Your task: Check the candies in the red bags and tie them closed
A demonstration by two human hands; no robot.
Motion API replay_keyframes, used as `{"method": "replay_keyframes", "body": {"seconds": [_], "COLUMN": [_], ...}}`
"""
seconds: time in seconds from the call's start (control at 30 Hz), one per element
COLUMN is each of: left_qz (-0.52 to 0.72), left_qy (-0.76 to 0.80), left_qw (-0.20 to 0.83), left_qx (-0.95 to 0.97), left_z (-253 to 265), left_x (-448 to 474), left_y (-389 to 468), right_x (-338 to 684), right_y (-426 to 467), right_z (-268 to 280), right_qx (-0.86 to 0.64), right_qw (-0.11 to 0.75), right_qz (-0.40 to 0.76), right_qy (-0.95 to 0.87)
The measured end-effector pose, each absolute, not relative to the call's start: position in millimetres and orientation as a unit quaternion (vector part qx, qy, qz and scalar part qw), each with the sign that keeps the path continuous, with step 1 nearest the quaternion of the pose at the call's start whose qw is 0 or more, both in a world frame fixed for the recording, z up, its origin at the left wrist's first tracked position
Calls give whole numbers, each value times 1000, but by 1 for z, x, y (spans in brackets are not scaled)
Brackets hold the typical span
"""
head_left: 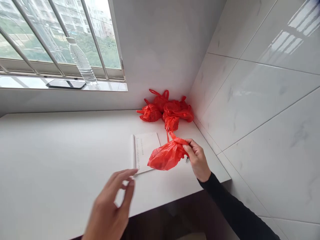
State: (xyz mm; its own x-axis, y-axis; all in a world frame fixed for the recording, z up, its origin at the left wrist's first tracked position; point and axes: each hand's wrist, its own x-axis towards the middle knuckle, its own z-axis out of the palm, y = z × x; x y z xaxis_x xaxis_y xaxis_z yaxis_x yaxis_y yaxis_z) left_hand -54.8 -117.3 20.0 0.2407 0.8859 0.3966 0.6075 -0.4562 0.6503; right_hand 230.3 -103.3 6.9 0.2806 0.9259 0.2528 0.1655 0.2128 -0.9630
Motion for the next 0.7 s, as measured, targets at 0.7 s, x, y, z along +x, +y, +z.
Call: {"method": "replay_keyframes", "body": {"seconds": [0.7], "left_qz": [205], "left_qy": [500], "left_qw": [153], "left_qx": [827], "left_z": [-19], "left_x": [30], "left_y": [-126], "right_x": [245], "right_y": [-147], "right_z": [-44], "right_qx": [-554], "right_qw": [396], "right_qz": [347], "right_qy": [-645]}}
